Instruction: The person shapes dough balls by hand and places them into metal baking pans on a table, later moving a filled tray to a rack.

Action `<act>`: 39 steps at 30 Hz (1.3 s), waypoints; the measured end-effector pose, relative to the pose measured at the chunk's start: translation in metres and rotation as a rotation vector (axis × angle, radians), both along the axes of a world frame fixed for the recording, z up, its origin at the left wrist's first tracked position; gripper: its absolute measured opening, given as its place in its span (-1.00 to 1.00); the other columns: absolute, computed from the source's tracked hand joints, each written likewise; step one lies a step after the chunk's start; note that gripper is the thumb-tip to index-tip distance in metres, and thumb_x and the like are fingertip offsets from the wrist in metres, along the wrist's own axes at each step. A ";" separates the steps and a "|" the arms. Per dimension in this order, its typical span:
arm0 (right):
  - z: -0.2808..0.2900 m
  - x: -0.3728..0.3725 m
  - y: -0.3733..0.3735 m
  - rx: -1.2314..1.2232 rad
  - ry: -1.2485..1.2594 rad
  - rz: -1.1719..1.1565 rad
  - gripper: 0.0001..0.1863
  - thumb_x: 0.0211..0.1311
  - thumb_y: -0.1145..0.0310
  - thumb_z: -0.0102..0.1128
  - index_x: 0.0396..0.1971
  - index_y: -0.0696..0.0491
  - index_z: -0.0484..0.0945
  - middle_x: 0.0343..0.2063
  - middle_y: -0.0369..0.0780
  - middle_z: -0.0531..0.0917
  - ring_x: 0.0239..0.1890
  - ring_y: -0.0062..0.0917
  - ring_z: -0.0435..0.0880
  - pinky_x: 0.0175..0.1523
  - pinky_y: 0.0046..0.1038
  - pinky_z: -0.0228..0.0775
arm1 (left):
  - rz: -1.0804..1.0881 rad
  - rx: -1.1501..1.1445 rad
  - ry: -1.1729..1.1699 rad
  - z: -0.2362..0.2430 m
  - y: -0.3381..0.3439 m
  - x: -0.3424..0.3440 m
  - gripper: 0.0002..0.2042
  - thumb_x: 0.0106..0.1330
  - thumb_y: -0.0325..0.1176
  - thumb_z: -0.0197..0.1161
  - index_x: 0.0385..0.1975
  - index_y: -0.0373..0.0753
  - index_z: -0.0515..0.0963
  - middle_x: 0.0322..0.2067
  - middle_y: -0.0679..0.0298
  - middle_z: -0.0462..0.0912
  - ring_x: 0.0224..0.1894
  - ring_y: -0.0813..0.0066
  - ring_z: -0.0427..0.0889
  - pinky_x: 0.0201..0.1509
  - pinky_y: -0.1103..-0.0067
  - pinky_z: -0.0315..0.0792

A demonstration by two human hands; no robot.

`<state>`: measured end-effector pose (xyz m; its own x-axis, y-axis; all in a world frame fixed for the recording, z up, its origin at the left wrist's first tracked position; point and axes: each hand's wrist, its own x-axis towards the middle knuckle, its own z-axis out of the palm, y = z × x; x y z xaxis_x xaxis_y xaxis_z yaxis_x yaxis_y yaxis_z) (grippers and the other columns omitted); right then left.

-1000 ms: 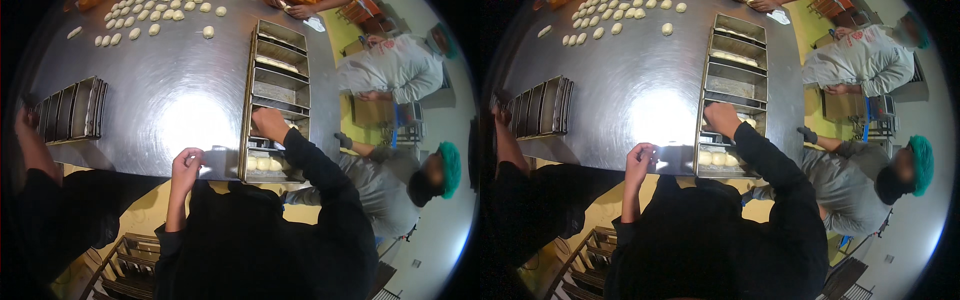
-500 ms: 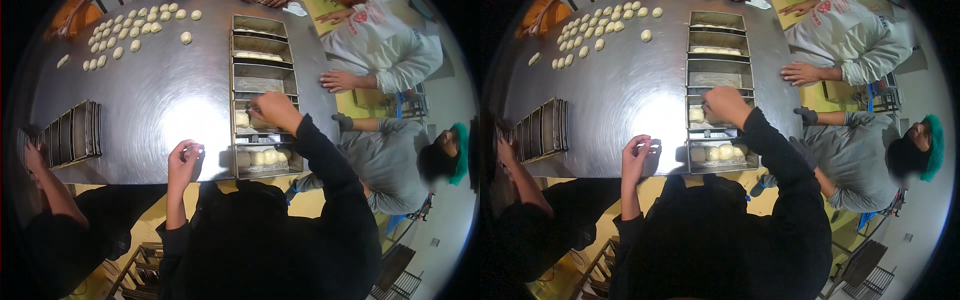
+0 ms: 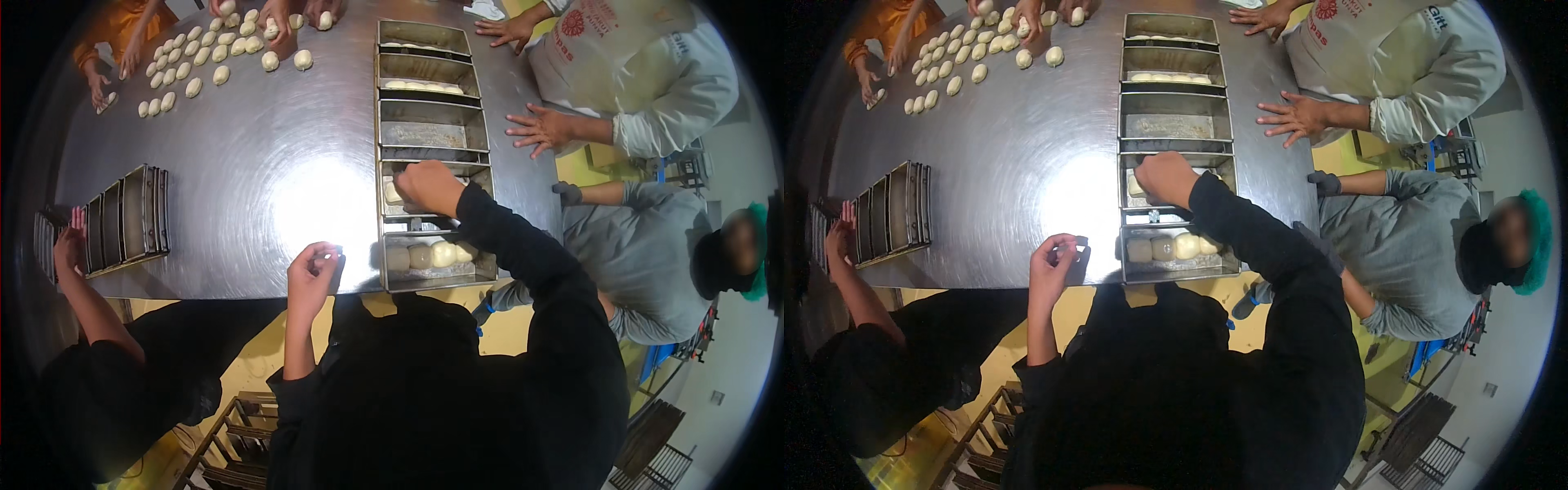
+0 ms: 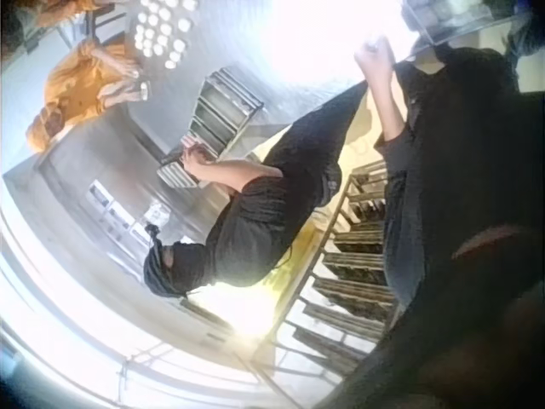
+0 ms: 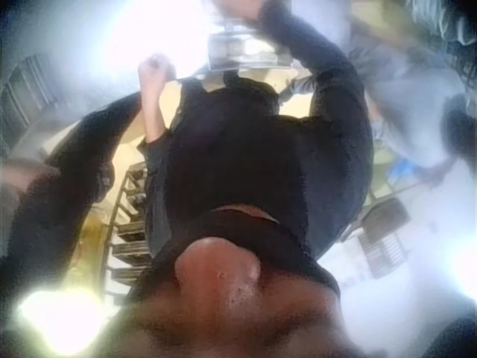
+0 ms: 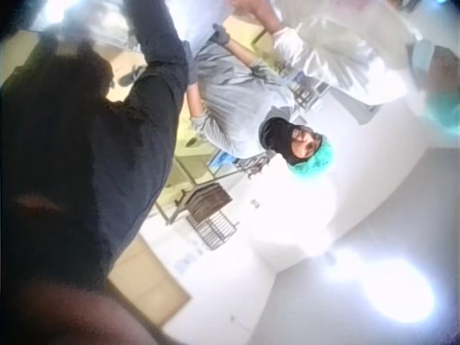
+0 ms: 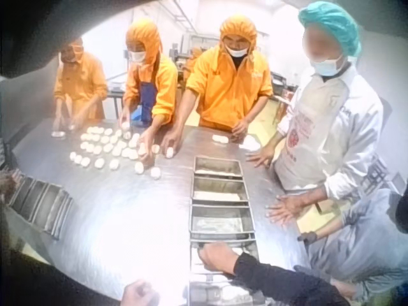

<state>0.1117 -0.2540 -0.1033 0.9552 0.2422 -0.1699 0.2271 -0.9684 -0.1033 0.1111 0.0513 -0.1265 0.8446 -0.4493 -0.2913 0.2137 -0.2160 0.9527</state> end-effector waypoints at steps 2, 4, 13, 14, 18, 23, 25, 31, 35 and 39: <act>0.026 -0.003 -0.003 0.072 0.023 -0.095 -0.82 -0.07 0.28 0.31 -0.56 0.08 0.63 -0.54 -0.08 0.66 -0.43 -0.16 0.69 -0.31 -0.19 0.53 | -0.004 0.027 -0.048 0.005 0.000 0.000 -0.83 0.28 -0.50 0.23 -0.15 -0.28 0.58 -0.26 0.35 0.67 -0.38 0.74 0.55 -0.33 0.76 0.35; 0.032 -0.006 -0.010 0.148 -0.005 -0.153 -0.81 -0.04 0.25 0.31 -0.54 0.07 0.64 -0.54 -0.08 0.66 -0.43 -0.13 0.68 -0.30 -0.17 0.53 | -0.010 0.019 -0.066 0.011 -0.003 0.000 -0.83 0.27 -0.51 0.23 -0.15 -0.28 0.58 -0.26 0.36 0.67 -0.38 0.75 0.54 -0.33 0.77 0.35; -0.016 -0.001 -0.005 0.213 -0.065 -0.099 -0.92 -0.05 0.40 0.28 -0.55 0.08 0.63 -0.54 -0.04 0.65 -0.36 -0.11 0.68 -0.26 -0.17 0.53 | -0.122 -0.009 -0.069 0.024 -0.030 -0.001 -0.86 0.26 -0.52 0.24 -0.20 -0.28 0.58 -0.26 0.38 0.68 -0.39 0.80 0.48 -0.35 0.78 0.32; -0.012 -0.001 -0.003 0.196 -0.061 -0.112 -0.92 -0.05 0.40 0.27 -0.55 0.09 0.63 -0.54 -0.04 0.65 -0.36 -0.11 0.68 -0.27 -0.17 0.53 | -0.127 -0.014 -0.068 0.023 -0.029 -0.003 -0.86 0.26 -0.53 0.24 -0.20 -0.28 0.58 -0.25 0.38 0.68 -0.40 0.80 0.48 -0.35 0.78 0.32; -0.003 0.005 0.004 0.346 -0.028 -0.081 -0.88 -0.06 0.38 0.27 -0.53 0.11 0.63 -0.47 -0.02 0.65 -0.34 -0.11 0.68 -0.23 -0.17 0.53 | -0.097 -0.015 -0.012 0.015 -0.023 -0.004 -0.86 0.25 -0.54 0.24 -0.20 -0.26 0.58 -0.24 0.38 0.68 -0.40 0.80 0.48 -0.35 0.78 0.32; -0.015 0.009 0.006 0.253 -0.036 -0.025 -0.88 -0.06 0.37 0.30 -0.52 0.09 0.64 -0.48 -0.05 0.65 -0.33 -0.14 0.67 -0.23 -0.19 0.53 | -0.096 -0.024 -0.013 0.020 -0.023 -0.007 -0.85 0.25 -0.55 0.25 -0.20 -0.25 0.56 -0.23 0.36 0.69 -0.39 0.79 0.51 -0.36 0.78 0.31; -0.007 0.011 0.007 0.272 -0.026 -0.071 -0.89 -0.06 0.40 0.29 -0.51 0.10 0.64 -0.49 -0.05 0.65 -0.33 -0.13 0.67 -0.23 -0.19 0.53 | -0.097 -0.043 -0.003 0.021 -0.020 -0.008 -0.85 0.24 -0.56 0.25 -0.20 -0.26 0.56 -0.23 0.35 0.69 -0.38 0.78 0.52 -0.36 0.78 0.31; 0.022 -0.005 -0.009 0.346 -0.127 -0.149 -0.89 0.00 0.38 0.23 -0.49 0.09 0.63 -0.52 -0.06 0.65 -0.39 -0.16 0.67 -0.25 -0.22 0.51 | -0.153 -0.080 0.002 0.025 -0.032 -0.008 -0.86 0.25 -0.57 0.24 -0.21 -0.28 0.54 -0.24 0.30 0.69 -0.36 0.74 0.55 -0.31 0.76 0.36; 0.088 -0.061 -0.053 0.731 -0.295 -0.370 -0.82 0.10 0.32 0.29 -0.41 0.14 0.62 -0.58 -0.20 0.62 -0.55 -0.51 0.58 -0.40 -0.49 0.38 | -0.192 -0.038 -0.095 0.033 -0.057 -0.003 -0.86 0.27 -0.55 0.23 -0.18 -0.32 0.56 -0.28 0.32 0.67 -0.33 0.73 0.56 -0.26 0.75 0.38; 0.091 -0.146 -0.084 0.878 -0.322 -0.662 -0.80 0.11 0.31 0.30 -0.41 0.16 0.62 -0.53 -0.21 0.66 -0.52 -0.62 0.59 -0.39 -0.57 0.35 | -0.275 -0.179 -0.077 0.062 -0.110 0.004 -0.84 0.30 -0.50 0.24 -0.15 -0.35 0.58 -0.33 0.34 0.64 -0.29 0.67 0.58 -0.21 0.71 0.43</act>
